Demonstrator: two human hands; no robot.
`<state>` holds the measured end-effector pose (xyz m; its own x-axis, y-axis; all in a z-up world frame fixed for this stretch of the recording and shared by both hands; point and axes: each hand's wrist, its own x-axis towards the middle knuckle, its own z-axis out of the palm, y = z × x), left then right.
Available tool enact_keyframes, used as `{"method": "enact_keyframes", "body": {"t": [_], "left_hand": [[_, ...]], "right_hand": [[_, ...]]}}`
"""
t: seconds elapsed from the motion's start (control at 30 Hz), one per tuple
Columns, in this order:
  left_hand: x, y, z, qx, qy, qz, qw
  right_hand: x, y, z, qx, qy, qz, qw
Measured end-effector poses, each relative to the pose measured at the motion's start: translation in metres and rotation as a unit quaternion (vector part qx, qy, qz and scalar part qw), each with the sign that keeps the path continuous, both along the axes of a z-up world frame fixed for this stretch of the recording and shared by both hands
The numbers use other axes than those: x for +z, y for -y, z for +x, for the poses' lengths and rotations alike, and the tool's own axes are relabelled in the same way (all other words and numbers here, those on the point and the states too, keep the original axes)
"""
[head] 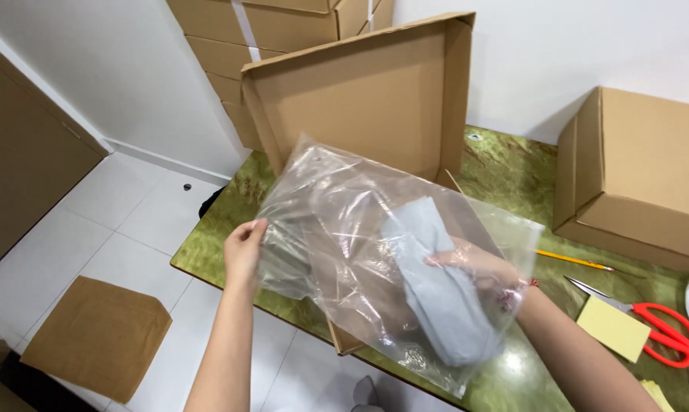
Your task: The person unties a ribbon from a cardboard box, removes a plastic-wrapped item, and places it on a clothing rack. They then place a plastic bag into the box, close the lid, and move the box aside.
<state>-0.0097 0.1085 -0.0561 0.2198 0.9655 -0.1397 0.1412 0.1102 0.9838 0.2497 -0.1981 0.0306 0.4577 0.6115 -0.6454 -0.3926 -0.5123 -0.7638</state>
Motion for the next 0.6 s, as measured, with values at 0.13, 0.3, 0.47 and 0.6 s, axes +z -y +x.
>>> {"method": "enact_keyframes", "body": {"t": [0.13,0.3,0.47,0.6], "left_hand": [[-0.053,-0.012,-0.015,0.033,-0.037,0.008,0.999],[-0.082,0.000,-0.015,0.060,-0.039,0.015,0.997],[-0.111,0.002,-0.011,0.084,-0.064,0.053,0.993],[-0.133,0.004,-0.011,0.104,-0.124,0.092,0.983]], "right_hand": [[-0.041,0.052,0.038,0.046,0.067,-0.057,0.995],[-0.083,0.128,0.083,-0.091,0.022,-0.014,0.996],[-0.098,0.191,0.099,-0.161,0.070,-0.032,0.984],[-0.103,0.232,0.095,-0.227,0.087,-0.004,0.970]]}}
